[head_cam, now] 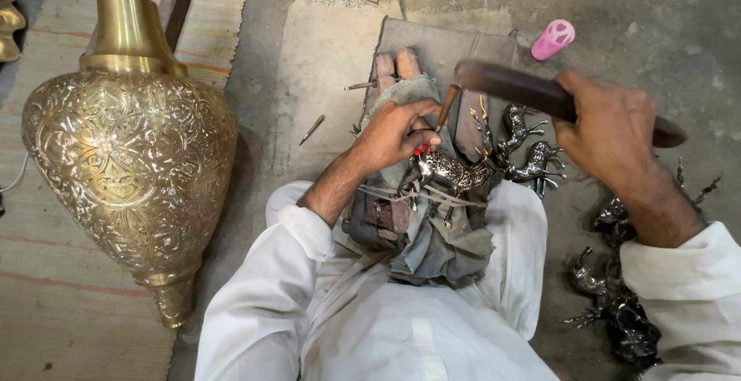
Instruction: The person sits on the workshop floor and hammers small silvered metal animal figurines with a hammer and punch, repositioning each figurine on a cloth pad to chase details into the surface. Finished pieces are set aside among a pile of similar figurines next to a large engraved brass vase.
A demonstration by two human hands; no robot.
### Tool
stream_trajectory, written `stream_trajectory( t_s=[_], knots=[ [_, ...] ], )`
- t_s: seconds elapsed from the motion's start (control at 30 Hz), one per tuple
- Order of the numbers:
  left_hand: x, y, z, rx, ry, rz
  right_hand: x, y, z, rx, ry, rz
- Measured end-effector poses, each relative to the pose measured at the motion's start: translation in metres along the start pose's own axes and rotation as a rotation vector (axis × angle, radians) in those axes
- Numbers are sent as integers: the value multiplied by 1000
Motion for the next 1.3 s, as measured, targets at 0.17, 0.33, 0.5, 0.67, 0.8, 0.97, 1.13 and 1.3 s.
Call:
stream_trajectory(
  t_s=[0.17, 0.33, 0.5, 0.67, 0.8, 0.97, 1.13, 1.3],
  knots=[
    [-2, 7, 2, -72, -28, 87, 11, -5, -5, -38, -121, 29],
    [-4, 12, 5, -2, -14, 82, 15, -1, -10, -190, -227, 19],
    [-6, 18, 8, -53, 3, 106, 19, 1, -15, 52, 55, -2],
    [-8, 23, 8, -87, 1, 133, 20, 5, -13, -75, -115, 11],
    [-9, 23, 9, -20, -5, 128, 22, 10, -13, 27, -57, 83],
    [-12, 28, 12, -87, -71, 184, 25, 11, -20, 103, 75, 58],
    [-14, 32, 14, -59, -23, 170, 30, 13, -24, -144, -205, 113],
    [-15, 35, 14, -97, -51, 189, 27, 19, -23, 76, -12, 85]
  ],
)
Point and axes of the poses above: each hand's wrist, its own y-axis away from the middle knuckle, its own x-axis out of the back of the hand, z = x × y, the point moved 1 cm from there along -y, towards the middle knuckle, and after that the axes turned 13 degrees about x, right-handed, at the moved point
